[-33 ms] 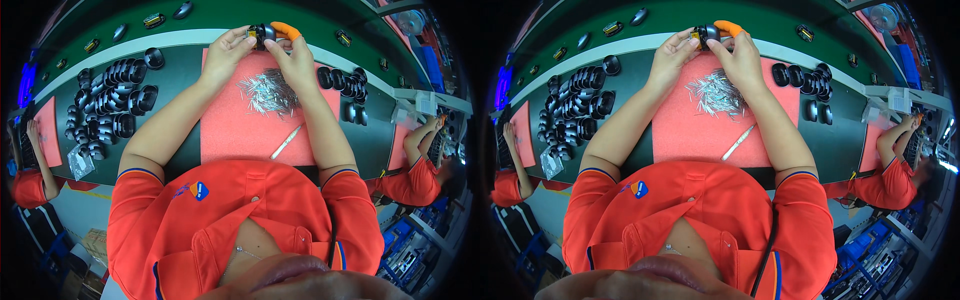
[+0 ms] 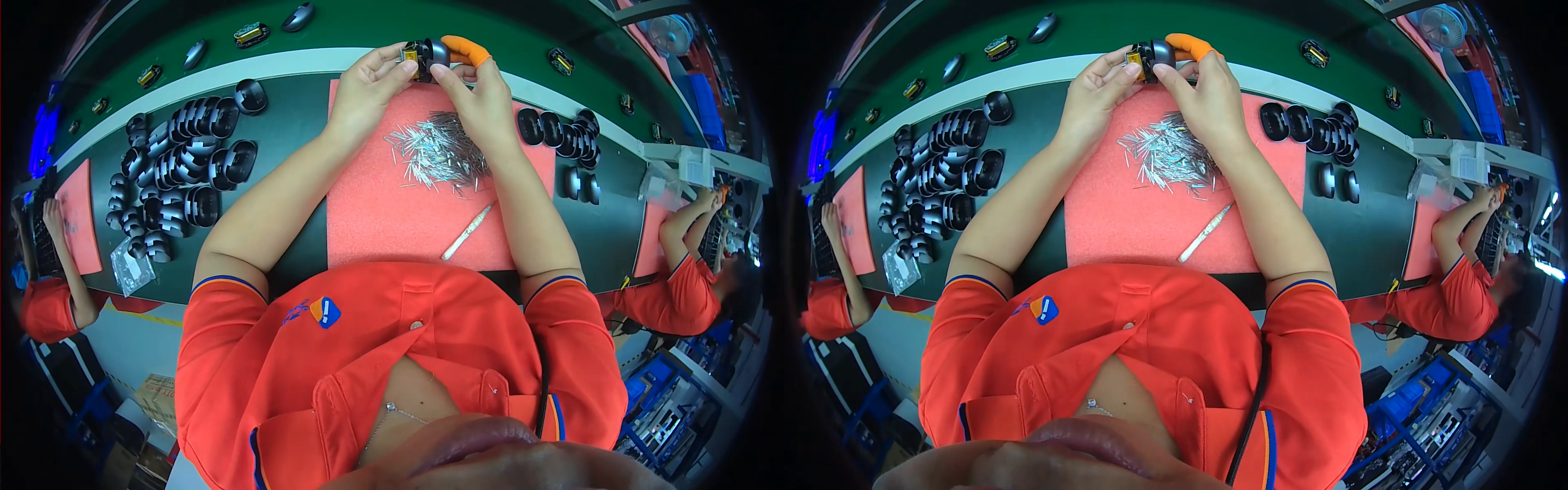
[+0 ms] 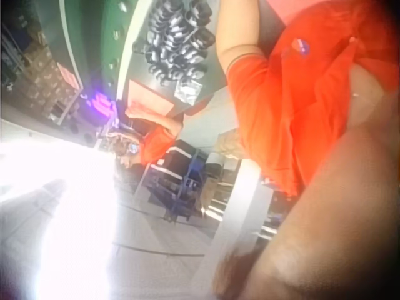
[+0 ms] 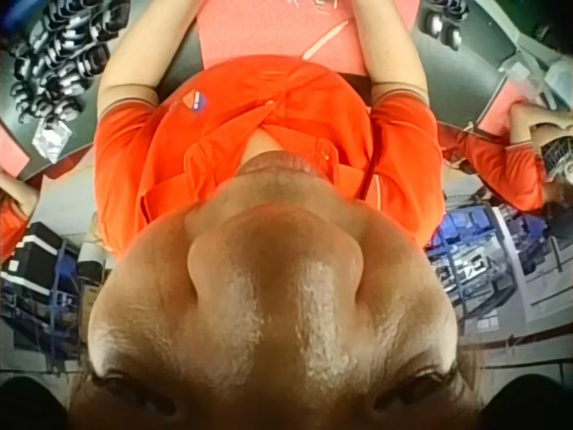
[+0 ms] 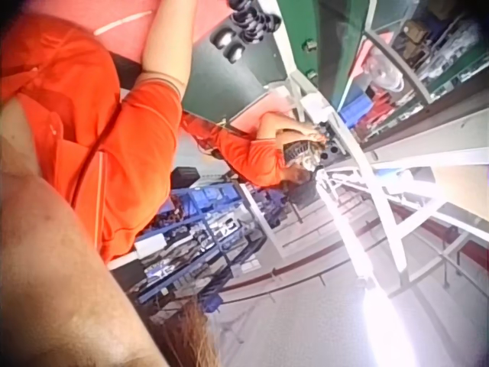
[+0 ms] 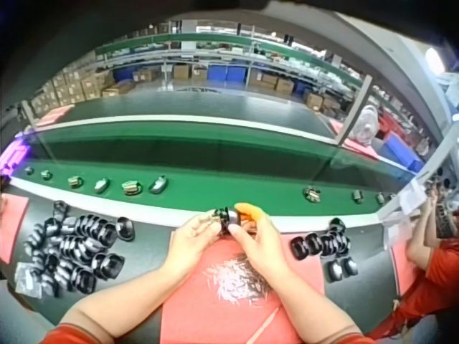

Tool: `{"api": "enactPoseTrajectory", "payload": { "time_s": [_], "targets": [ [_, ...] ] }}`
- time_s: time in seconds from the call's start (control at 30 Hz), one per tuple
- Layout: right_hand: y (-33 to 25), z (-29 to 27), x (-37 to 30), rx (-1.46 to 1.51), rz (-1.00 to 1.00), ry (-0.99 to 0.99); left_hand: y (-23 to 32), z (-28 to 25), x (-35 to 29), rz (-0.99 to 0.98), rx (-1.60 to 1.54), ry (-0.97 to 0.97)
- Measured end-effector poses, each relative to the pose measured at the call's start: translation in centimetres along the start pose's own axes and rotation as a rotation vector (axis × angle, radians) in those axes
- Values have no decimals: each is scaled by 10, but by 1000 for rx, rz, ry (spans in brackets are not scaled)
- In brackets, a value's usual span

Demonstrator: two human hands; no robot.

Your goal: Assembling small electronic components into plastic housings on a production line.

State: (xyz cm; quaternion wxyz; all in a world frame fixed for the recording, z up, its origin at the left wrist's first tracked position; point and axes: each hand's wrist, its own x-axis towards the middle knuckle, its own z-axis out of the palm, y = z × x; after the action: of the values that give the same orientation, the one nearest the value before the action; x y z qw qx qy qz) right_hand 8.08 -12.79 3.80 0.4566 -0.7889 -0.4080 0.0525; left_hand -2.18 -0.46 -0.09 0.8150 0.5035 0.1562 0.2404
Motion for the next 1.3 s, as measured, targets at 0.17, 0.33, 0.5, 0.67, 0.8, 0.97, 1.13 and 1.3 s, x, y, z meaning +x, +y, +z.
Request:
{"api": "enactPoseTrajectory", "payload": {
  "time_s": [0.17,0.33,0.5,0.67,0.8,0.97,1.13,1.3],
  "targets": [
    [-1,3,1,151,102,-33,1,-1,1,-18,53,-4],
    [12,5,2,345,209,-80,0,-3,5,-88,40,-68],
    [10,-16,4,288,279,-134,4,-8,8,-143,25,-99],
    [19,-36,-4,-437,-106,-180,13,-9,9,-164,-267,-63],
    [5,-27,-7,-775,-103,-315,15,-9,8,-199,-302,-57],
    [18,-27,-6,-757,-177,-310,12,-12,8,-169,-201,-119],
    [3,-40,0,-217,269,-341,15,-3,4,-113,12,-98],
    [-7,-29,13,374,190,-152,11,1,-3,55,211,-222]
  ]
}}
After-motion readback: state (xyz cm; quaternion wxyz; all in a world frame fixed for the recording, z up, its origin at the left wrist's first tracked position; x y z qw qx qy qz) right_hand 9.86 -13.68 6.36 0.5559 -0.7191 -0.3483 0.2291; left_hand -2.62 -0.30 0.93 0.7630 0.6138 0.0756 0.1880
